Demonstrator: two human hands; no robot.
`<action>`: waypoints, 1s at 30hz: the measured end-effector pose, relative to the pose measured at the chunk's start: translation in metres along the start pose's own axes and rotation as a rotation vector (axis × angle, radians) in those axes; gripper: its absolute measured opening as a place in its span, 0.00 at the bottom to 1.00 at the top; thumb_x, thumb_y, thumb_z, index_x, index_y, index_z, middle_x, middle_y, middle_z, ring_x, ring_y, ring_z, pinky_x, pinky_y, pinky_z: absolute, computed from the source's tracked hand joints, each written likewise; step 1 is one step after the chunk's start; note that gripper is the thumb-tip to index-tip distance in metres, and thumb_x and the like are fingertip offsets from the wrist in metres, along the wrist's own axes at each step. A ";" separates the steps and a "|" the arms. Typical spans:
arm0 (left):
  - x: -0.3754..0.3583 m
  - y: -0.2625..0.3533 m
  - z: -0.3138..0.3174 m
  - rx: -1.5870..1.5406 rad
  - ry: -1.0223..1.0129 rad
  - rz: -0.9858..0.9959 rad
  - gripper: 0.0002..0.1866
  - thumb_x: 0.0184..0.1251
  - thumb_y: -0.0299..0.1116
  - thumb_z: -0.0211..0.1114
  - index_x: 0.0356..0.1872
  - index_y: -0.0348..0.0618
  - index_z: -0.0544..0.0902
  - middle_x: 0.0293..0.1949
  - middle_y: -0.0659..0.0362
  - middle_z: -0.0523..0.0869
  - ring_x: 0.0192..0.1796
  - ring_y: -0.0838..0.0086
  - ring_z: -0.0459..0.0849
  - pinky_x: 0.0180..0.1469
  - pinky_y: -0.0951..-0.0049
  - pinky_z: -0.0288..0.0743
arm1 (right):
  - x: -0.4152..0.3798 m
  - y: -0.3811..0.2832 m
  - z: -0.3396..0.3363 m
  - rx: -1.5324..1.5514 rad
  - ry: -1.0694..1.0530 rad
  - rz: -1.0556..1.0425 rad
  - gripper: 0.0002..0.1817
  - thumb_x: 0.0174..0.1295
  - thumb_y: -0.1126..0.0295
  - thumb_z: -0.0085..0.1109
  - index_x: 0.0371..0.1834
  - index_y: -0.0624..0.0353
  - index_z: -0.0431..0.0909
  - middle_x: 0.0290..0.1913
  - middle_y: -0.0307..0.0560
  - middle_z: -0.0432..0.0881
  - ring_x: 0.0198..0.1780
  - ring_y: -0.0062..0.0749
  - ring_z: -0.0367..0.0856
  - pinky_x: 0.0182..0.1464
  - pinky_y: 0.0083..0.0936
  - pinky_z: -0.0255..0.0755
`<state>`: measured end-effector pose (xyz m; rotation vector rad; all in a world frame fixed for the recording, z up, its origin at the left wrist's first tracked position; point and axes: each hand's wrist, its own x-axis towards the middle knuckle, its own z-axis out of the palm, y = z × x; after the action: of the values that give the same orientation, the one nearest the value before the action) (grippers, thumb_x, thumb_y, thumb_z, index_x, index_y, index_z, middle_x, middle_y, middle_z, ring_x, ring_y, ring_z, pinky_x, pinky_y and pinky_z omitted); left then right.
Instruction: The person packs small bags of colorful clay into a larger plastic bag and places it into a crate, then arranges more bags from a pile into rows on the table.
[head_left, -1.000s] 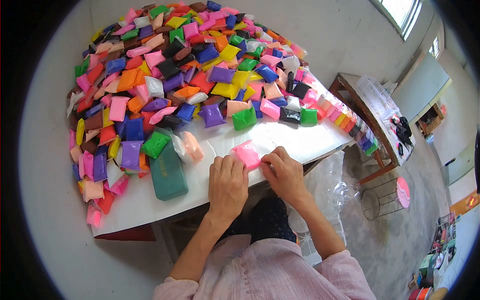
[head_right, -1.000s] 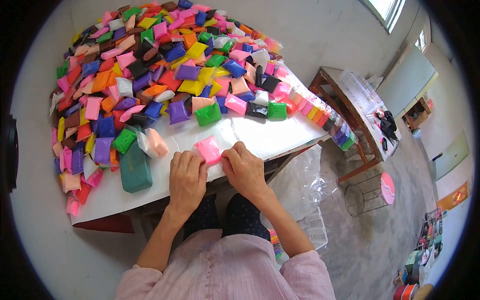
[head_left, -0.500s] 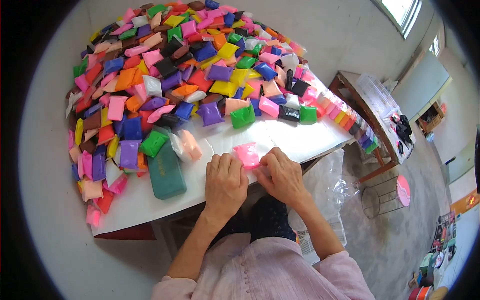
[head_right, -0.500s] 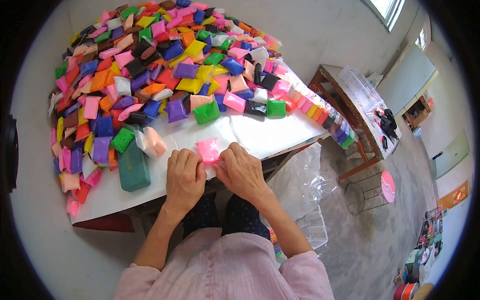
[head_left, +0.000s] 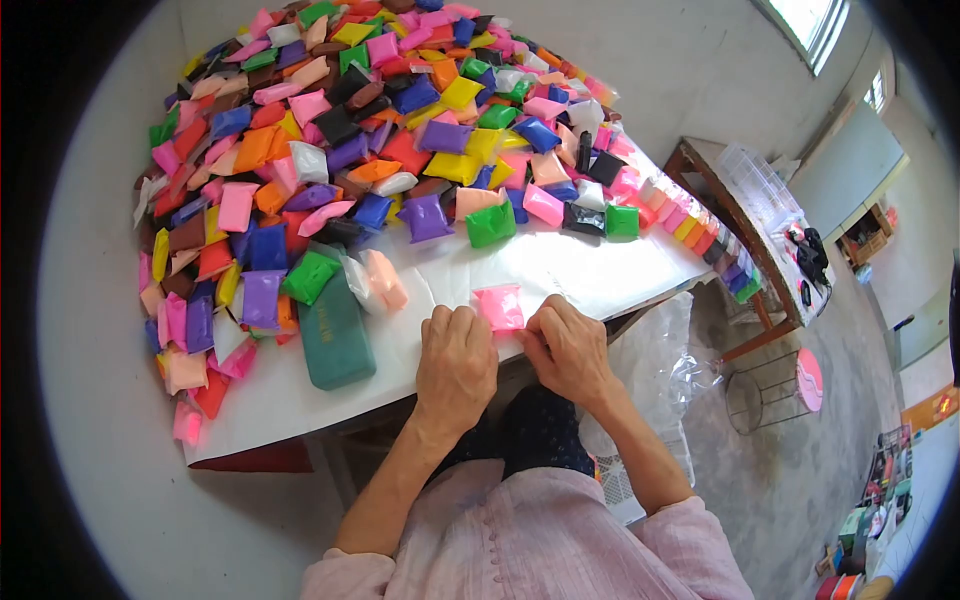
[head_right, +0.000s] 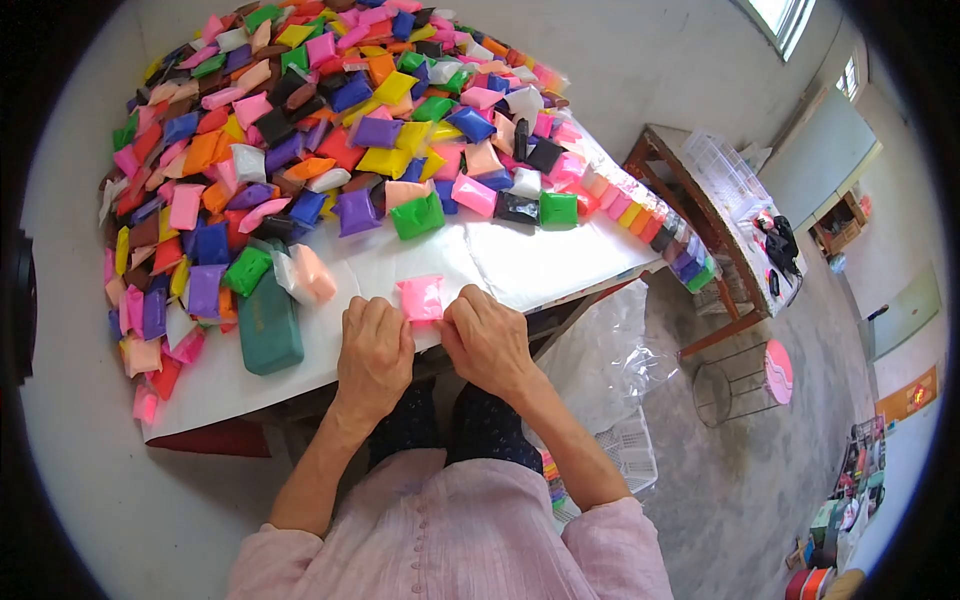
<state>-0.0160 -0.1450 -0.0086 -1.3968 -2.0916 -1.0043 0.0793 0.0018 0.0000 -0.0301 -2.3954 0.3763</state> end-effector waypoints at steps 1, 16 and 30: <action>-0.002 0.000 0.001 0.036 0.000 0.015 0.07 0.58 0.24 0.64 0.32 0.39 0.73 0.35 0.51 0.72 0.41 0.55 0.71 0.46 0.57 0.66 | -0.001 0.001 0.001 0.001 0.005 -0.002 0.11 0.57 0.70 0.66 0.29 0.58 0.71 0.30 0.46 0.71 0.30 0.42 0.77 0.30 0.36 0.69; -0.015 -0.002 -0.011 0.167 0.352 0.258 0.12 0.54 0.21 0.64 0.41 0.32 0.81 0.45 0.51 0.80 0.39 0.63 0.77 0.42 0.65 0.74 | 0.022 -0.030 -0.026 0.915 -0.065 0.697 0.13 0.70 0.65 0.62 0.47 0.66 0.79 0.35 0.38 0.83 0.27 0.12 0.71 0.29 0.13 0.65; -0.019 0.007 -0.034 0.130 0.342 0.083 0.16 0.56 0.23 0.69 0.47 0.33 0.82 0.51 0.48 0.81 0.44 0.57 0.78 0.46 0.61 0.73 | 0.069 -0.024 0.006 1.207 -0.230 0.658 0.24 0.63 0.68 0.70 0.59 0.65 0.72 0.46 0.43 0.83 0.43 0.17 0.79 0.43 0.19 0.73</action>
<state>-0.0037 -0.1809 0.0029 -1.1460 -1.7997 -0.9770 0.0252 -0.0139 0.0470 -0.2291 -1.9203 2.1262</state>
